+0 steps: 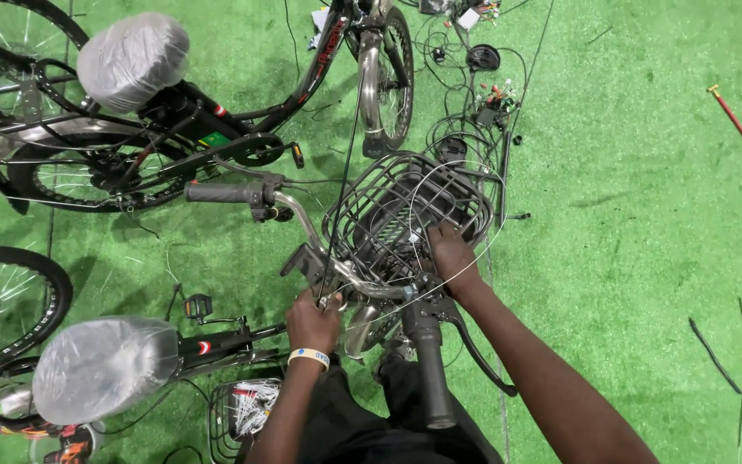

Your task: The person uses pliers to cut a zip tie and then secures wires to the handlebars and frame of an electric bicycle using zip ties. The person routes the wires along the frame and tightens them to ensure they are held in place.

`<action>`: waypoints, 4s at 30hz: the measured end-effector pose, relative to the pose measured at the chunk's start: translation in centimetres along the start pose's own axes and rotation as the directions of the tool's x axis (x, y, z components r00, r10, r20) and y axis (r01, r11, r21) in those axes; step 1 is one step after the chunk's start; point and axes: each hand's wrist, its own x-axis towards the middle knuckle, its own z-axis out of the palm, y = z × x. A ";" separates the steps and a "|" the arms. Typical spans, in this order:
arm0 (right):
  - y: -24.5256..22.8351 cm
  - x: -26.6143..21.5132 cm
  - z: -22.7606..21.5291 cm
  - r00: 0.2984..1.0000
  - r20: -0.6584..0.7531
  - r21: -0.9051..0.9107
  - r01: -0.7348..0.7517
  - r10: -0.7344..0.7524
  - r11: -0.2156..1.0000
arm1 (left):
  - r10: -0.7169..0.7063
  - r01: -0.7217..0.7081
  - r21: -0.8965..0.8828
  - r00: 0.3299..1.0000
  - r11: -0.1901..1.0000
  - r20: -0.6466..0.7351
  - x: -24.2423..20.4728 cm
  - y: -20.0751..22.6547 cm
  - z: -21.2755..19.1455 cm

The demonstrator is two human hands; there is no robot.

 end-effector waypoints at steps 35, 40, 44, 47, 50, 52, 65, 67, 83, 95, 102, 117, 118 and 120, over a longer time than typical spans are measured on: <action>-1.2 -0.1 -6.7 0.872 0.393 0.822 -0.191 0.292 -0.536 | 0.134 -0.073 -0.228 0.955 0.971 0.264 1.6 4.6 -2.9; -0.7 2.8 -8.3 0.999 0.044 0.972 -0.043 0.003 0.232 | 0.070 -0.067 -0.022 0.948 0.998 0.310 1.2 2.3 -2.0; -0.5 4.7 -3.3 0.999 -0.040 0.952 0.035 0.008 0.303 | -0.070 0.076 -0.008 0.950 0.997 0.306 0.8 1.0 -1.6; -0.2 5.3 1.3 0.995 -0.095 0.931 0.082 0.021 0.356 | -0.048 0.067 -0.051 0.954 0.996 0.297 0.4 0.5 -1.7; 1.0 5.3 3.1 0.985 -0.166 0.897 0.134 0.040 0.421 | -0.008 0.055 -0.151 0.957 0.987 0.291 -0.6 1.4 -2.2; 0.7 6.3 -0.6 0.979 -0.202 0.880 0.162 0.043 0.447 | -0.004 0.066 -0.210 0.960 0.976 0.281 -0.3 1.5 -2.1; 9.0 3.4 -19.8 0.804 0.009 0.994 0.058 0.594 -0.093 | 0.111 -0.033 -0.310 0.965 0.950 0.236 -0.6 5.3 -1.6; 8.7 1.6 -21.7 0.860 0.079 0.991 -0.014 0.504 -0.131 | 0.117 -0.050 -0.328 0.975 0.943 0.187 -1.0 5.9 -1.7; -0.7 -9.9 -24.6 0.947 0.039 0.898 0.107 0.319 -0.426 | 0.587 -0.324 -0.625 0.763 0.710 0.271 -2.8 18.7 -0.4; 5.0 -13.0 -27.3 0.812 -0.303 0.903 0.412 0.498 -0.123 | 0.679 -0.345 -0.641 0.620 0.685 0.393 -6.6 20.7 2.3; 8.4 -18.2 -31.6 0.812 -0.493 0.775 0.248 0.311 0.581 | 0.580 -0.484 -0.381 0.792 0.788 0.192 -3.5 18.5 1.5; 5.3 -13.2 -21.4 0.974 -0.043 0.846 -0.083 0.223 0.526 | 0.807 -0.685 -0.622 0.574 0.380 -0.138 -7.2 22.0 -4.1; 4.1 -11.8 -19.9 0.975 -0.047 0.847 -0.075 0.216 0.526 | 0.807 -0.690 -0.617 0.573 0.379 -0.145 -8.0 23.5 -4.3; 1.2 -9.4 -16.5 0.977 -0.208 0.716 0.187 -0.049 0.672 | 0.894 -0.697 -0.677 0.429 0.236 -0.130 -9.7 26.1 -4.7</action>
